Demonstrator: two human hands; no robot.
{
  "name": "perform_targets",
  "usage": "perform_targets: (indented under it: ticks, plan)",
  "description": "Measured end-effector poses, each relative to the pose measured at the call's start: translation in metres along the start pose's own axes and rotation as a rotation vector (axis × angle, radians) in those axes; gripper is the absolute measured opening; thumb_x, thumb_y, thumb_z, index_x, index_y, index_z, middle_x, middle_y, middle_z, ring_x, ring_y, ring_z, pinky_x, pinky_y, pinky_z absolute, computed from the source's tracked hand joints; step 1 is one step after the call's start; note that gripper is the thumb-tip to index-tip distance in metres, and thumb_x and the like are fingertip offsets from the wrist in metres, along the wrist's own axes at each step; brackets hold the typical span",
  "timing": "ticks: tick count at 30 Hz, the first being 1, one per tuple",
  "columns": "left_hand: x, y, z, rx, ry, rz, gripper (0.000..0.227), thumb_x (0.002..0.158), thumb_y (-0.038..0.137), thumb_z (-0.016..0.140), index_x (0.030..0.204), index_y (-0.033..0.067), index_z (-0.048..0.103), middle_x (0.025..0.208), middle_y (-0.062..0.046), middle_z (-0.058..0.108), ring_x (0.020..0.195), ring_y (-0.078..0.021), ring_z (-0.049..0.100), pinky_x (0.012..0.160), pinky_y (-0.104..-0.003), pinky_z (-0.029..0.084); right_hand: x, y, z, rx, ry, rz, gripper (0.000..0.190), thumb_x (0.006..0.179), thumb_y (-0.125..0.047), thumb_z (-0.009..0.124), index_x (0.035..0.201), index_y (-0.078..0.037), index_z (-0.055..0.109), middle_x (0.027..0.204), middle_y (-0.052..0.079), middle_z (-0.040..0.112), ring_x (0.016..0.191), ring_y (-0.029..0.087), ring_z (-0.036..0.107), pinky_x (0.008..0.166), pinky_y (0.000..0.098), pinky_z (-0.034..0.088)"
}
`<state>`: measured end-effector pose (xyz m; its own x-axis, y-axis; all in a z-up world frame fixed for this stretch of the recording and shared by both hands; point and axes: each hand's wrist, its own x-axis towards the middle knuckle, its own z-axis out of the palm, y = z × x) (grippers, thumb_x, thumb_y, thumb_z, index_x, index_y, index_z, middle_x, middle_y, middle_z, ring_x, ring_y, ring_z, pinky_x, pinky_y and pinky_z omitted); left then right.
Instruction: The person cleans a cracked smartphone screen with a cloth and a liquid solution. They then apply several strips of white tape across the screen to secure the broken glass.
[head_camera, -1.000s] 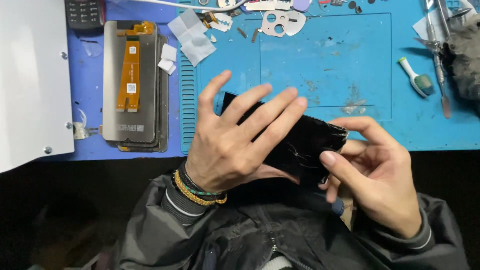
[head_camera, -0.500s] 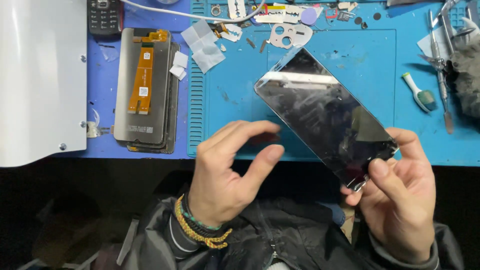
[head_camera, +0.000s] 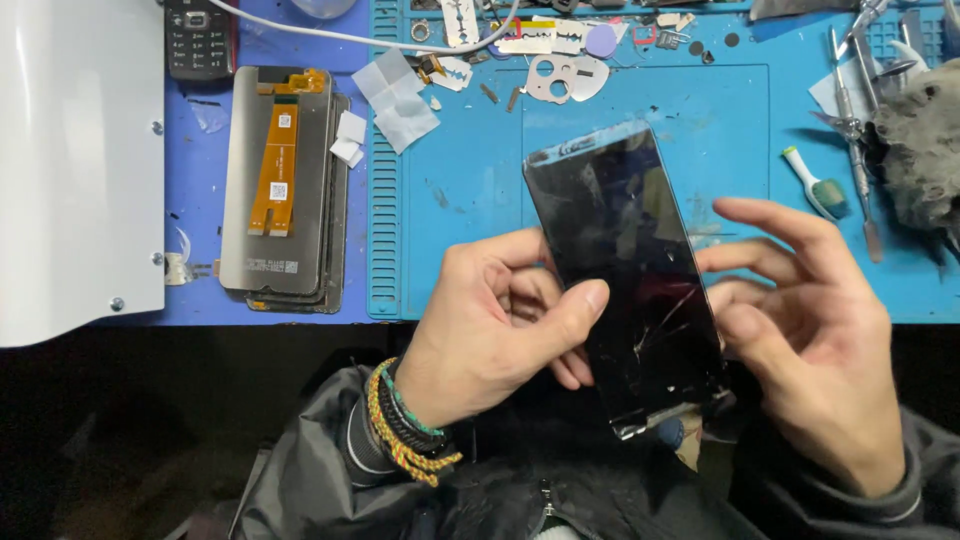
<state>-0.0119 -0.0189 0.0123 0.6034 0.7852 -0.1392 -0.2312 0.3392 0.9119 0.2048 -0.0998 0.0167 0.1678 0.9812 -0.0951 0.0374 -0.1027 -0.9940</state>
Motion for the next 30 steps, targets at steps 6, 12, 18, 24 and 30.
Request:
perform_targets:
  ticks: [6, 12, 18, 24, 30]
  plan:
    - [-0.007, -0.001, 0.006, -0.021, -0.044, -0.056, 0.012, 0.09, 0.003, 0.069, 0.086, -0.0026, 0.06, 0.058, -0.002, 0.059, 0.048, -0.0127, 0.062, 0.046, -0.021, 0.055, 0.01, -0.011, 0.017, -0.165, 0.025, 0.044, 0.056, 0.078, 0.01, 0.071, 0.131, 0.004, 0.056, 0.095, 0.017, 0.077, 0.067, 0.015, 0.066, 0.056, 0.0218, 0.051]
    - [-0.007, -0.002, 0.006, 0.044, -0.059, -0.041, 0.014, 0.091, 0.004, 0.069, 0.082, 0.0004, 0.059, 0.059, 0.0, 0.059, 0.048, -0.0094, 0.06, 0.047, -0.019, 0.053, 0.005, 0.003, -0.002, -0.303, 0.174, 0.094, 0.016, 0.097, -0.001, 0.066, 0.107, 0.008, 0.075, 0.068, 0.007, 0.061, 0.054, 0.011, 0.046, 0.048, 0.0217, 0.035]
    - [-0.005, -0.005, 0.006, 0.027, -0.112, -0.038, 0.013, 0.091, 0.006, 0.07, 0.083, 0.0001, 0.061, 0.06, 0.0, 0.06, 0.048, -0.0095, 0.06, 0.047, -0.019, 0.052, 0.006, -0.003, -0.01, -0.252, 0.261, 0.073, 0.021, 0.103, -0.001, 0.06, 0.118, 0.009, 0.069, 0.101, 0.018, 0.073, 0.076, 0.019, 0.066, 0.069, 0.025, 0.055]
    - [-0.007, -0.008, 0.015, 0.07, -0.127, -0.041, 0.013, 0.09, 0.005, 0.071, 0.082, 0.001, 0.062, 0.061, -0.001, 0.063, 0.048, -0.0094, 0.061, 0.046, -0.017, 0.049, 0.012, -0.006, -0.001, -0.262, 0.163, 0.027, 0.04, 0.084, -0.006, 0.069, 0.12, 0.01, 0.069, 0.098, 0.017, 0.074, 0.074, 0.016, 0.061, 0.065, 0.022, 0.047]
    - [-0.01, -0.005, 0.014, 0.14, -0.118, -0.013, 0.017, 0.091, 0.006, 0.071, 0.078, 0.0031, 0.06, 0.06, 0.0, 0.062, 0.047, -0.0079, 0.059, 0.045, -0.016, 0.046, 0.01, 0.003, -0.012, -0.309, 0.262, 0.049, 0.018, 0.104, -0.006, 0.064, 0.098, 0.008, 0.072, 0.074, 0.006, 0.059, 0.06, 0.011, 0.045, 0.055, 0.0222, 0.037]
